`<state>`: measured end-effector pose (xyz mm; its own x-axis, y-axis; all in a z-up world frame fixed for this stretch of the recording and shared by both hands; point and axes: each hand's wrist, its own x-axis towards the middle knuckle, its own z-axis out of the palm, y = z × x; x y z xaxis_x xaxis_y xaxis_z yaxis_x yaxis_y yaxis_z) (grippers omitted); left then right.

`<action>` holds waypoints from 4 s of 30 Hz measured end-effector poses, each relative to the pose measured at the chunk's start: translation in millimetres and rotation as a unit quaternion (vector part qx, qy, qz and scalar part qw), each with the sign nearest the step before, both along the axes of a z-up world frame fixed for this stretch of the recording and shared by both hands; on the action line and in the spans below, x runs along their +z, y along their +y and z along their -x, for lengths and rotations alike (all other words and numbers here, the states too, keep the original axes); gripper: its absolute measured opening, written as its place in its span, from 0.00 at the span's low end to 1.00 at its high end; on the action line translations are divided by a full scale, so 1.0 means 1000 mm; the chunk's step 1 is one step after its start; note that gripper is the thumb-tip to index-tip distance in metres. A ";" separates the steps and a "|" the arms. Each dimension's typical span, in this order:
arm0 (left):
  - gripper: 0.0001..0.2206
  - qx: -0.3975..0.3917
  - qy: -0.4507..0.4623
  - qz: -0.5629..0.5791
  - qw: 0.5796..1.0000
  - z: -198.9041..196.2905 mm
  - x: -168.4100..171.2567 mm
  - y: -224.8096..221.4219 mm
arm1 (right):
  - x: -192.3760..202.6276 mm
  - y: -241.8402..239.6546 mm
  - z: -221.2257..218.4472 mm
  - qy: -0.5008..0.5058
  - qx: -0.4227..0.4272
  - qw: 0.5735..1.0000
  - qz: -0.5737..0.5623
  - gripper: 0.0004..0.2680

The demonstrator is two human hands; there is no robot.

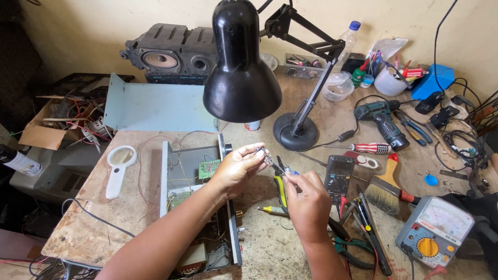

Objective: Repairing an electronic device by stripping wires, probing a circuit board, and using a screwdriver to adjust components.

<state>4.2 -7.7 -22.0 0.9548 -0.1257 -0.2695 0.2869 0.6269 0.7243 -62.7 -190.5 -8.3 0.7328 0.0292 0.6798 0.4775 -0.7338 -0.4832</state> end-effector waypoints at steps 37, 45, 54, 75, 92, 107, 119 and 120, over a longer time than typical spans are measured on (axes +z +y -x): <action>0.12 -0.010 -0.062 -0.297 0.953 0.016 0.025 -0.007 | 0.011 0.001 -0.005 -0.042 0.062 0.997 0.005 0.14; 0.15 -0.059 -0.260 -0.630 0.729 0.006 -0.010 -0.011 | 0.015 -0.001 -0.001 -0.033 0.052 0.998 0.017 0.12; 0.24 -0.107 -0.084 -0.170 0.976 0.016 0.022 0.000 | 0.019 0.015 -0.011 0.004 0.018 1.000 -0.006 0.07; 0.19 -0.129 -0.186 -0.731 0.644 0.080 0.047 0.092 | 0.039 0.038 -0.005 0.143 0.166 0.976 -0.012 0.07; 0.16 -0.093 -0.216 -0.651 0.722 0.089 0.043 0.098 | 0.022 0.042 0.001 0.095 0.173 0.980 -0.024 0.08; 0.17 -0.115 -0.191 -0.652 0.725 0.094 0.058 0.098 | 0.012 0.055 0.011 -0.001 0.137 0.990 -0.017 0.07; 0.13 -0.071 -0.244 -0.417 0.873 0.084 0.071 0.072 | 0.019 0.038 0.025 0.043 0.178 0.979 -0.091 0.08; 0.15 -0.114 -0.209 -0.416 0.878 0.086 0.077 0.067 | 0.020 0.034 0.029 0.067 0.197 0.974 -0.086 0.09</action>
<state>-81.3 59.2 54.9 0.9677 -0.2518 0.0092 -0.0635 -0.2084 0.9760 -91.9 -156.7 11.6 0.7704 0.2207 0.5982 0.6299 -0.4090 -0.6603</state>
